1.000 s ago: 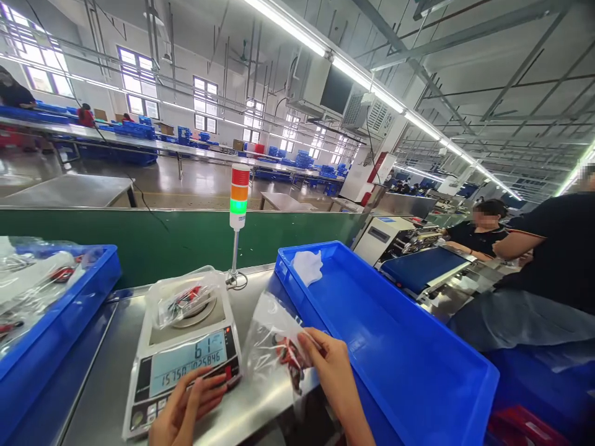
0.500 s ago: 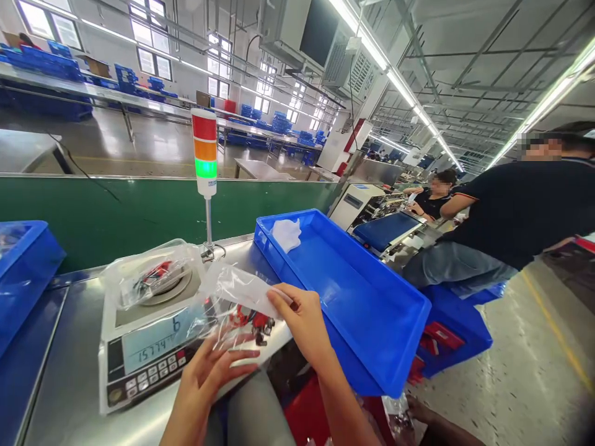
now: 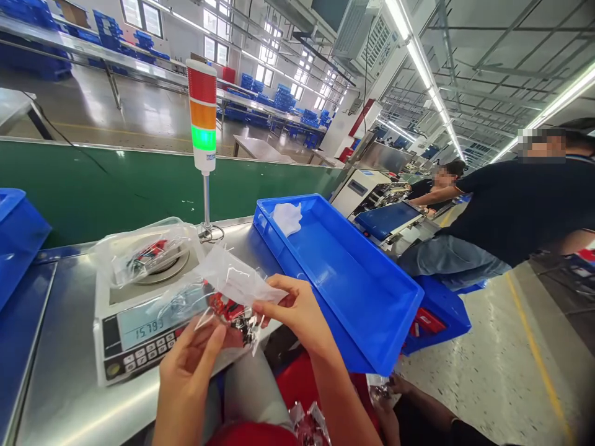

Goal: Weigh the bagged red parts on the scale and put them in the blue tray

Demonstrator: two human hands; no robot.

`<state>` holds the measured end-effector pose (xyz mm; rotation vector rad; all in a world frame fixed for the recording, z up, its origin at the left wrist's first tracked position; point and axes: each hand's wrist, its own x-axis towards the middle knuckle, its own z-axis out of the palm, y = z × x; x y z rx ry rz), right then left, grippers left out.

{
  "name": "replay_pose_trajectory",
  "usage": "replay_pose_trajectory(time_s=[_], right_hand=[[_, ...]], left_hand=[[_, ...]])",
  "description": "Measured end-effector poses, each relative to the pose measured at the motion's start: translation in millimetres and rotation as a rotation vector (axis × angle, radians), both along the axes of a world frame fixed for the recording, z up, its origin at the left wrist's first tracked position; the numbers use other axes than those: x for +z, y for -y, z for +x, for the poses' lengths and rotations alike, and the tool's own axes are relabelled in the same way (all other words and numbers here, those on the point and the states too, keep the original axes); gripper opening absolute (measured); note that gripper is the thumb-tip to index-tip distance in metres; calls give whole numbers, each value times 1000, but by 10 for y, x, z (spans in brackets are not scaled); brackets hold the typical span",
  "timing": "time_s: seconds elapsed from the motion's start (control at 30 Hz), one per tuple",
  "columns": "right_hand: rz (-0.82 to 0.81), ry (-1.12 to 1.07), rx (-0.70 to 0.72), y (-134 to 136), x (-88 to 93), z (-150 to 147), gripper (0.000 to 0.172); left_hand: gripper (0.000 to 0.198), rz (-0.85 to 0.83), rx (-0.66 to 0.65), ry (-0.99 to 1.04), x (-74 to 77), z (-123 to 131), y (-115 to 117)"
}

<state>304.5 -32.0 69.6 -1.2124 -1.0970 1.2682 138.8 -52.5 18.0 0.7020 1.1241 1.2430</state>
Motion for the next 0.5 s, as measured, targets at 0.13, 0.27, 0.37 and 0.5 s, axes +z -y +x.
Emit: replay_pose_trajectory(time_s=[0.13,0.27,0.37,0.5], right_hand=[[39,-7,-48,47,16,-66,20],[97,37,-90,77,25,-120,10],[105,26,-91,74,19,-129,12],[95,13,-92,57,4,-115,13]], left_hand=[[60,-52,-11,106,174,130,59],[63,-63,-80,116,213,162,28],[69,-78,-59,92,192,147,-15],[70,-83,-44,80,217,163,-29]])
